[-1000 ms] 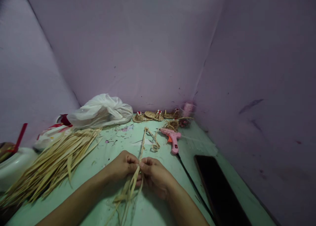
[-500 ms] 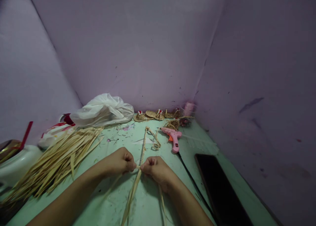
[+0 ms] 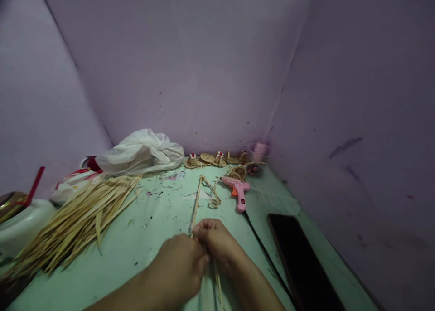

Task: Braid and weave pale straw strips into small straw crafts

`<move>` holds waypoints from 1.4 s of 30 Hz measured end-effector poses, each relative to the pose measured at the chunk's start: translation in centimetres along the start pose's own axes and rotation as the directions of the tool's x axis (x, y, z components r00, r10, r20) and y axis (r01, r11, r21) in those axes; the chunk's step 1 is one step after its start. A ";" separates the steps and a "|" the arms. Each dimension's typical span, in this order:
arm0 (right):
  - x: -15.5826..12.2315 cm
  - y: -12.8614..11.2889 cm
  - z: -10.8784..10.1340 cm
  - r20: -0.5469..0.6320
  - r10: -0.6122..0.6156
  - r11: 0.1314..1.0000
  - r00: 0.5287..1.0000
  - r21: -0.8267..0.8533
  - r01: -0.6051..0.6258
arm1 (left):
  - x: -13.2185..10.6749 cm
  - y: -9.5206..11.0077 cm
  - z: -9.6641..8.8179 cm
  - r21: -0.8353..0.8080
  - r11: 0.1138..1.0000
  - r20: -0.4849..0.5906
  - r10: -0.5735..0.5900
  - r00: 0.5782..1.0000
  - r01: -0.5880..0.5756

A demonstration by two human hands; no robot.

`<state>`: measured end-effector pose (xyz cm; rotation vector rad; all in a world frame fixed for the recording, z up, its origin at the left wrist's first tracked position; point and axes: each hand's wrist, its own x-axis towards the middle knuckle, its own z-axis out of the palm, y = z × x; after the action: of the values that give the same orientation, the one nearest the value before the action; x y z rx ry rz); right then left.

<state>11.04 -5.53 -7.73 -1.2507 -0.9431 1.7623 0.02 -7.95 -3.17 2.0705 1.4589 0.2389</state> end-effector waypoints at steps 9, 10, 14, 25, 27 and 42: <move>-0.7 0.0 -0.5 0.050 -0.094 0.994 0.994 -0.044 0.096 | 3.5 -2.8 -1.6 -0.679 0.611 0.395 -0.165 0.904 0.408; -0.7 0.1 -0.5 0.063 -0.102 0.994 0.993 -0.034 0.105 | 3.6 -2.8 -1.1 -0.705 0.569 0.421 -0.144 0.896 0.423; -0.5 0.4 -0.8 0.094 -0.117 0.989 0.989 -0.081 0.125 | 3.6 -2.8 -0.3 -0.680 0.609 0.417 -0.137 0.899 0.408; -2.9 -0.4 -0.2 -0.221 -0.364 0.564 0.905 -0.825 0.025 | 4.1 -3.9 2.3 -0.569 0.791 0.111 -0.197 0.974 0.225; -3.5 -0.5 0.3 -0.201 -0.366 0.513 0.909 -0.858 0.016 | 3.8 -3.3 1.9 -0.624 0.726 0.171 -0.235 0.957 0.289; -2.8 -0.7 -0.3 -0.262 -0.371 0.796 0.891 -0.584 0.159 | 3.7 -3.8 -0.2 -0.675 0.708 0.302 0.010 0.953 0.206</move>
<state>12.05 -7.70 -6.09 -1.6325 -1.3789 0.9984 -1.69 -3.69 -5.77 1.3247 1.0612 0.3692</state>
